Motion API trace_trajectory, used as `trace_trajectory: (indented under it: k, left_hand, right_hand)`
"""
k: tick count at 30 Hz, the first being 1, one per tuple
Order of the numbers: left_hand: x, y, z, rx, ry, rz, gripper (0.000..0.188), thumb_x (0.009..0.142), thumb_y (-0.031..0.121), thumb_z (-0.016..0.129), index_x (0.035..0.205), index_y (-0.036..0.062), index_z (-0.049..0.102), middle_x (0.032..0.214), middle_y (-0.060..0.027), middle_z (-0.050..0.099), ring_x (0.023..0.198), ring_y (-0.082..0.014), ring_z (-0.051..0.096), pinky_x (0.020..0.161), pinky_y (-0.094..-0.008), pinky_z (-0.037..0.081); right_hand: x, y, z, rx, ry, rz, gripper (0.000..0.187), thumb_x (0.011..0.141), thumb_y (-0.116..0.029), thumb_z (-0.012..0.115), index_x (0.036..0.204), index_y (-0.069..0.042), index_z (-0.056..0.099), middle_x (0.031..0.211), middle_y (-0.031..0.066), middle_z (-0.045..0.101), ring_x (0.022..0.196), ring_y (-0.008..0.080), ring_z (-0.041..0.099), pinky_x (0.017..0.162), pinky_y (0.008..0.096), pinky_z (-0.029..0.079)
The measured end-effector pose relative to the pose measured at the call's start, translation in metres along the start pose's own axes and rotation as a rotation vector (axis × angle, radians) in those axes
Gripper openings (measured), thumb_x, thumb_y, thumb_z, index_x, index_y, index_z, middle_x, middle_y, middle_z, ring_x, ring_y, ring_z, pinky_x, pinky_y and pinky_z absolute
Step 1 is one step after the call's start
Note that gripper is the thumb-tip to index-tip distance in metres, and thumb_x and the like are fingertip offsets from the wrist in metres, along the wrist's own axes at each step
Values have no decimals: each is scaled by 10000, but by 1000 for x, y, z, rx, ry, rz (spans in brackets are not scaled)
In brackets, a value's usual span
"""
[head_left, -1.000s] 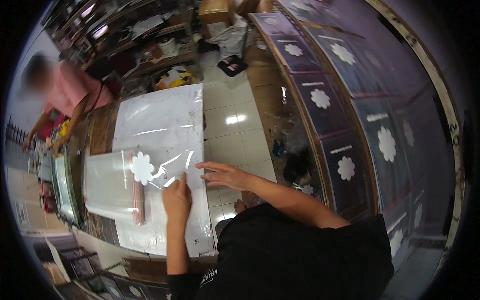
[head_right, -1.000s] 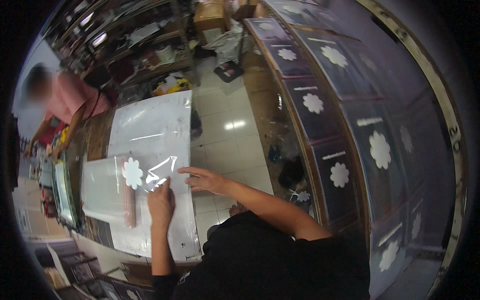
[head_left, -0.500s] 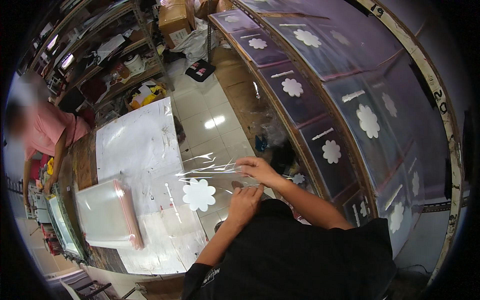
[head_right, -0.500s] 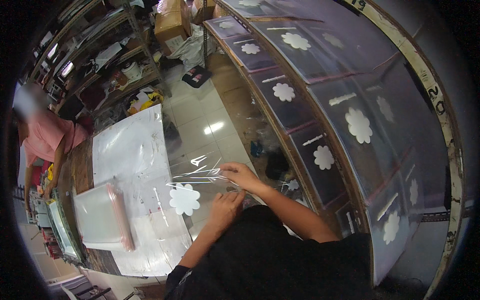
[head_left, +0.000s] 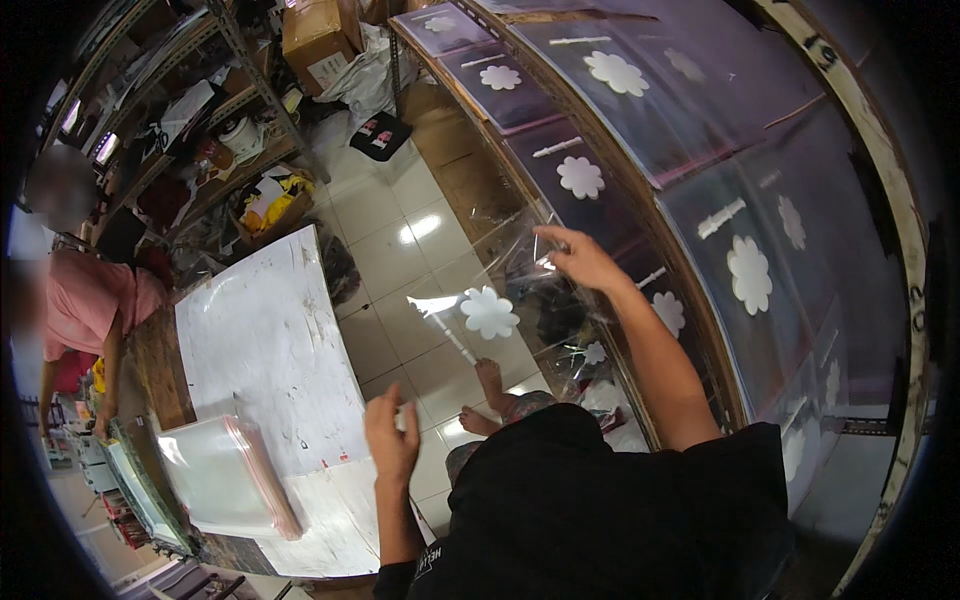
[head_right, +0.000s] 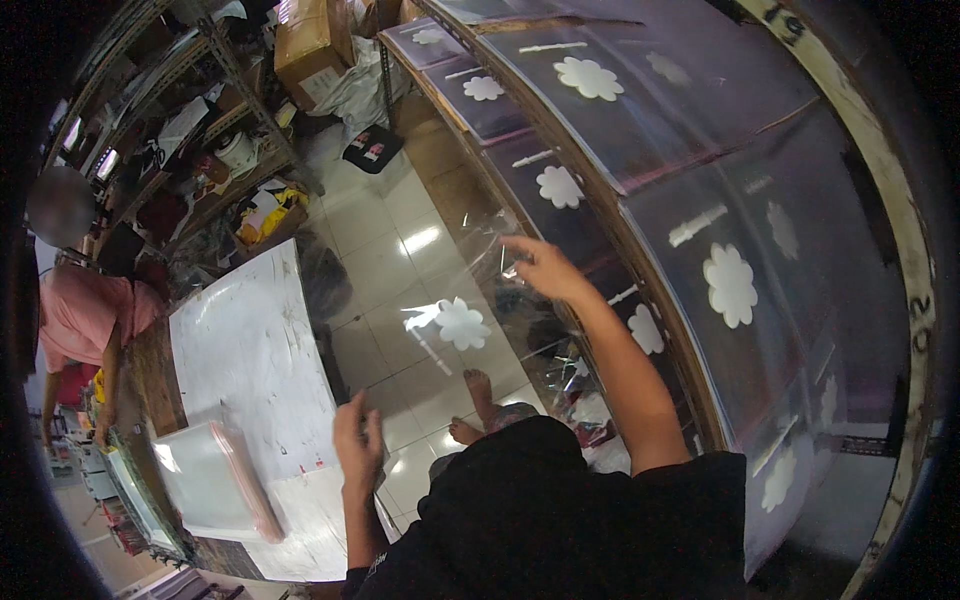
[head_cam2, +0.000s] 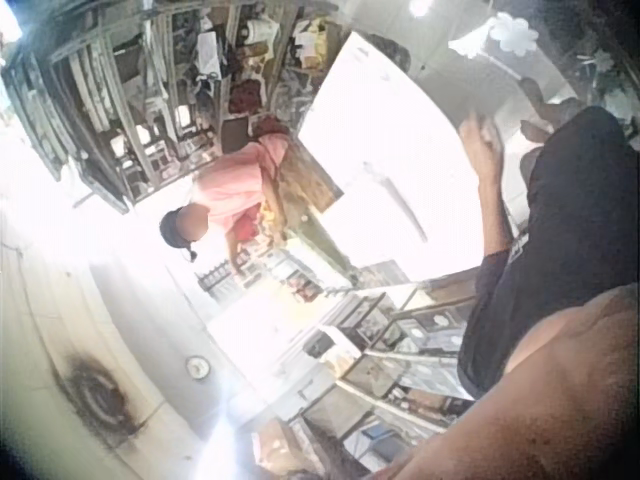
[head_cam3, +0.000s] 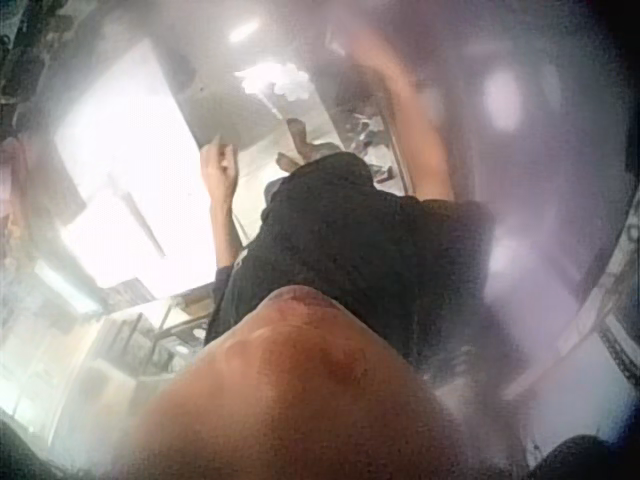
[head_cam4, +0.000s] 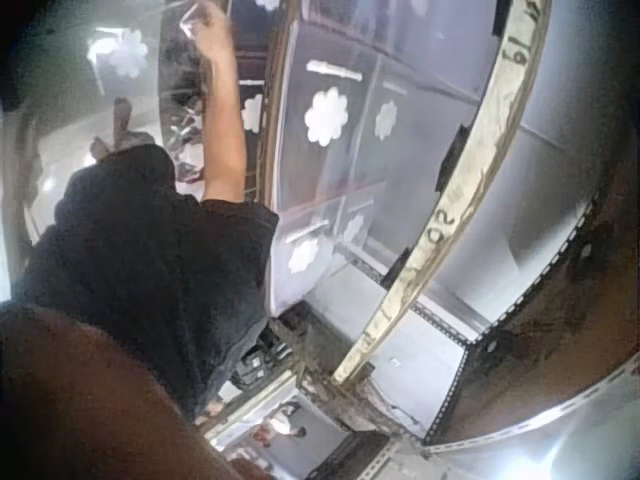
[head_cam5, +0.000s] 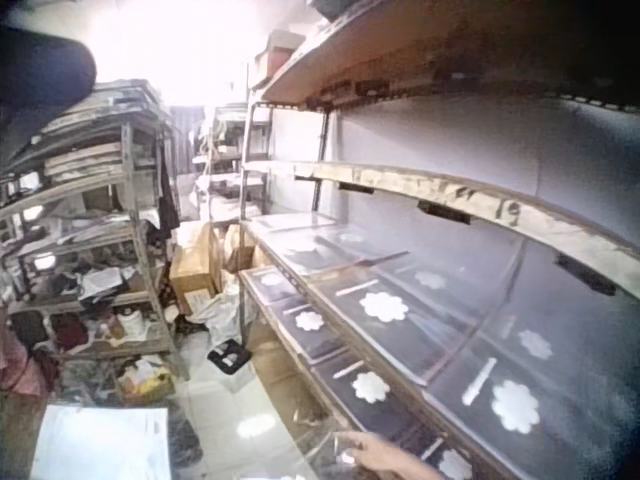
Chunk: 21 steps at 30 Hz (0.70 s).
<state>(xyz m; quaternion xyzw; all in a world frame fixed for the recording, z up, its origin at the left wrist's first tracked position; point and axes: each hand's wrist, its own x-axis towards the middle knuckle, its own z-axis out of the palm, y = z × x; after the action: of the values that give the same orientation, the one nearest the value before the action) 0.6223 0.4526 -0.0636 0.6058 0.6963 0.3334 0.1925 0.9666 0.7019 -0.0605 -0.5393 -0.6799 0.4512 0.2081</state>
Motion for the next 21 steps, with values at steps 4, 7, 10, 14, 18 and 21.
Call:
trace_trajectory:
  k: [4, 7, 10, 14, 18, 21]
  left_hand:
    - [-10, -54, -17, 245, 205, -100, 369, 868, 46, 652, 1226, -24, 600, 1160, -206, 602, 1088, -376, 549, 969, -453, 428]
    - [-24, -79, -15, 355, 287, -203, 387, 869, 37, 630, 1247, -35, 582, 1327, -243, 510, 1240, -417, 469, 1078, -492, 365]
    - [-29, -88, 1, 379, 346, -140, 402, 870, 31, 613, 1264, -38, 570, 1365, -260, 479, 1263, -431, 455, 1093, -502, 350]
    - [-25, -85, 7, 406, 342, -226, 422, 877, 66, 600, 1281, -44, 550, 1389, -269, 452, 1290, -433, 431, 1101, -509, 339]
    - [-24, -87, 10, 425, 335, -251, 418, 887, 94, 591, 1279, -47, 549, 1386, -269, 453, 1290, -429, 429, 1098, -513, 340]
    - [-25, -89, 10, 453, 333, -249, 414, 899, 119, 583, 1276, -49, 550, 1384, -269, 454, 1285, -430, 432, 1093, -517, 342]
  right_hand:
    - [72, 30, -20, 121, 56, -68, 524, 851, 11, 564, 1372, -46, 563, 1335, 127, 629, 1176, 207, 612, 983, 309, 474]
    - [98, 43, -48, 224, 213, -58, 579, 843, 32, 593, 1411, -59, 527, 1337, 95, 593, 1109, 170, 602, 878, 280, 489]
    - [105, 99, -72, 554, 478, -24, 612, 839, 20, 669, 1420, -97, 515, 1317, 54, 577, 1038, 136, 610, 791, 251, 526]
    - [89, 190, -97, 943, 762, -86, 558, 857, -4, 668, 1391, -91, 530, 1300, 56, 589, 1027, 140, 618, 793, 252, 533]
    - [66, 260, -92, 990, 947, 42, 506, 875, -27, 668, 1362, -85, 545, 1282, 58, 600, 1016, 145, 626, 795, 254, 541]
    - [54, 299, -76, 978, 1015, 138, 467, 888, -45, 667, 1340, -81, 557, 1268, 59, 609, 1008, 149, 632, 796, 255, 546]
